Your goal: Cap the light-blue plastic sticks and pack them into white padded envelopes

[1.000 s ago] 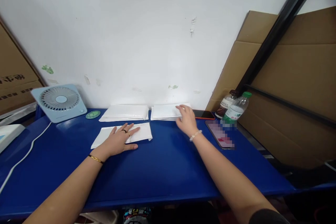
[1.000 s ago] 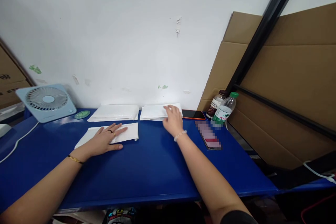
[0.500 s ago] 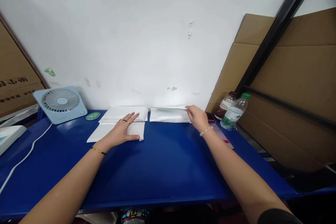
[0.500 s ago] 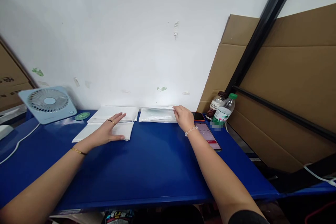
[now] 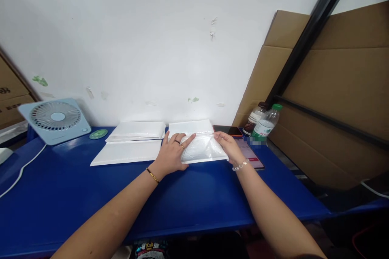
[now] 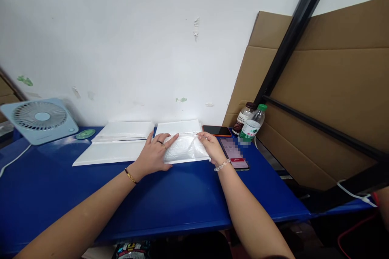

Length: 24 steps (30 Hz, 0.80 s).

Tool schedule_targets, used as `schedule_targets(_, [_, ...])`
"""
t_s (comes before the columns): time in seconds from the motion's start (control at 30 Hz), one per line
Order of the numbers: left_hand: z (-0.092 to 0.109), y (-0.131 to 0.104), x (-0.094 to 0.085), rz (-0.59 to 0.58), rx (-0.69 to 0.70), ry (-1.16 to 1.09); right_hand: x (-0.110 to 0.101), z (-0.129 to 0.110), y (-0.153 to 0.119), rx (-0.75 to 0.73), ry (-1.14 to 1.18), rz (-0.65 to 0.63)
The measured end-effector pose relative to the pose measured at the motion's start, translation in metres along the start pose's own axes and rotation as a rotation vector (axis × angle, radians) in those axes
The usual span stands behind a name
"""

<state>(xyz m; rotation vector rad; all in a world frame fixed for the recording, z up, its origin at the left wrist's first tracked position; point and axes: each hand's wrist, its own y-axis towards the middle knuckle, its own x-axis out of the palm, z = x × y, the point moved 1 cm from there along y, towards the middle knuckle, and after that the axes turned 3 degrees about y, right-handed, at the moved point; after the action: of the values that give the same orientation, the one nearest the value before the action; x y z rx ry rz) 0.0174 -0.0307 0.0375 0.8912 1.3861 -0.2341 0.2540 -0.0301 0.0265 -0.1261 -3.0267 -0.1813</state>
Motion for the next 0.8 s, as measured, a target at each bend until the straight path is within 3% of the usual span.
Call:
schedule_targets(0.17, [-0.011, 0.004, -0.01, -0.076, -0.015, 0.023, -0.001, 0.011, 0.004, 0.077, 0.158, 0.029])
schedule_targets(0.37, [-0.028, 0.032, -0.069, -0.223, 0.103, 0.148, 0.008, 0.036, 0.008, 0.302, 0.392, 0.14])
schedule_targets(0.57, [-0.008, 0.064, -0.123, -0.349, 0.191, 0.283, 0.03, 0.039, 0.004, 0.52, 0.624, 0.171])
schedule_targets(0.8, [0.006, 0.082, -0.15, -0.399, 0.194, 0.331, 0.038, 0.04, 0.002, 0.579, 0.727, 0.105])
